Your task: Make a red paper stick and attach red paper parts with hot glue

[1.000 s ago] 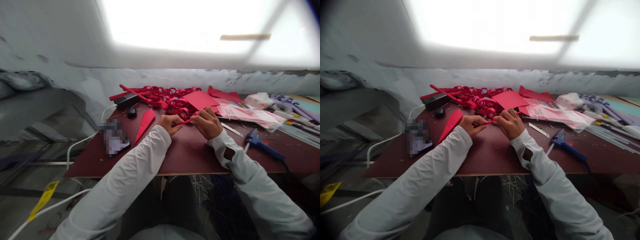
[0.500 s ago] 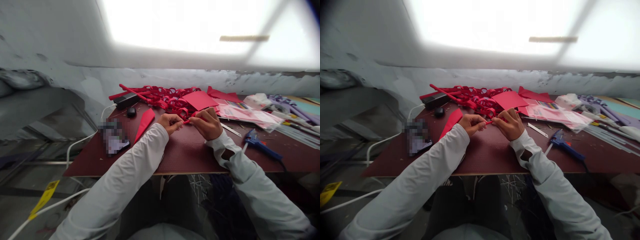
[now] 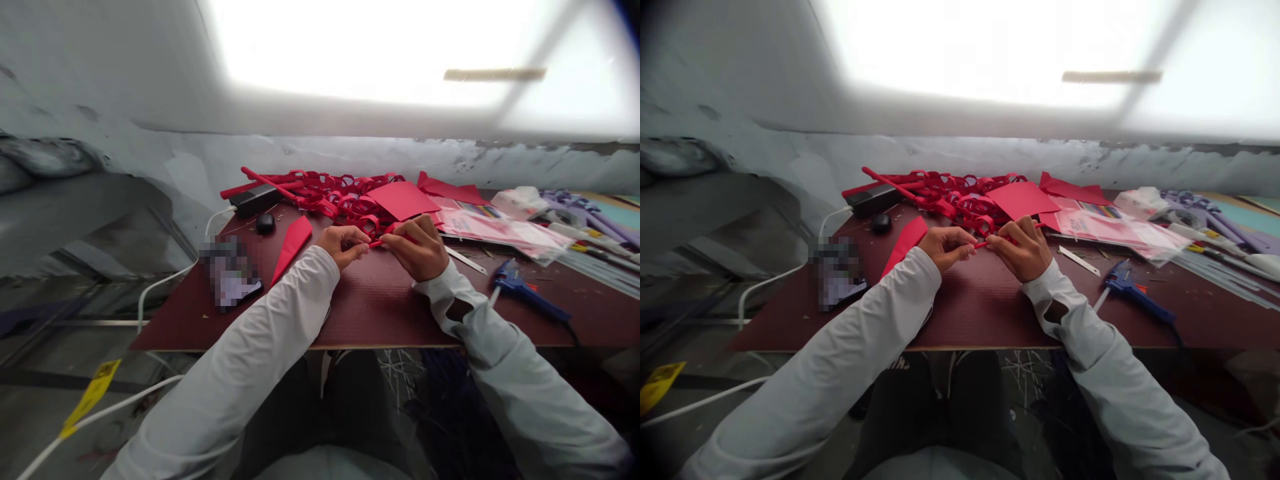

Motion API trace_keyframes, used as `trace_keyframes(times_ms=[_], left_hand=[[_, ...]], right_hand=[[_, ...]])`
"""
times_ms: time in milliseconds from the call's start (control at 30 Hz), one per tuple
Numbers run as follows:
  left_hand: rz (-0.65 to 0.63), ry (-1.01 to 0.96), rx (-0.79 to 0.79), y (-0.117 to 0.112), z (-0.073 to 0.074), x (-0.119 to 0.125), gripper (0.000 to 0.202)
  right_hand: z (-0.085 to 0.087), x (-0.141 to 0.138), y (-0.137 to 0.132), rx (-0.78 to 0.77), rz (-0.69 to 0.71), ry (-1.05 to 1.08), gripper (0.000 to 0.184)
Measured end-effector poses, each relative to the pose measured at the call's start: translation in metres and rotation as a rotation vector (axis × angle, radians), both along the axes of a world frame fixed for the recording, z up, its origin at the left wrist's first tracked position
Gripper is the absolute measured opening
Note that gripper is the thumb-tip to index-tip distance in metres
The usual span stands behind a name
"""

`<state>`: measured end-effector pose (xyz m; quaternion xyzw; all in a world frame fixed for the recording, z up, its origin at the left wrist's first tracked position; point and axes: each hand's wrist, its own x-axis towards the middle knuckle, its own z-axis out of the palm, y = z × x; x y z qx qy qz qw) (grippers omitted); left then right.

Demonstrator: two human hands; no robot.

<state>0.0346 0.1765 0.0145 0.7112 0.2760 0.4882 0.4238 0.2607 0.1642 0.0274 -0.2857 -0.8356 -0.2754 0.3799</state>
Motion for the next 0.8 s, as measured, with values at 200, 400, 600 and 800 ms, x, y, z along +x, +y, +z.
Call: trace_keyframes(times_ms=[200,400,600,800], left_hand=[[0.010,0.008,0.036,-0.0012,0.0014,0.0000,0.010],[-0.007,0.004,0.023,-0.0011,0.0017,0.0000,0.008],[0.023,0.038,-0.013,0.0052,-0.0002,-0.0009,0.023],[0.142,0.185,0.103,0.0004,0.0016,-0.0047,0.015]], right_hand=[[0.0012,-0.0004,-0.0013,-0.030,-0.005,0.017,0.013],[0.0001,0.0011,-0.0020,-0.105,-0.026,0.022,0.015],[0.0005,0.0013,-0.0021,-0.105,-0.031,0.032,0.016],[0.0003,0.0007,-0.0013,-0.088,-0.033,0.036,0.014]])
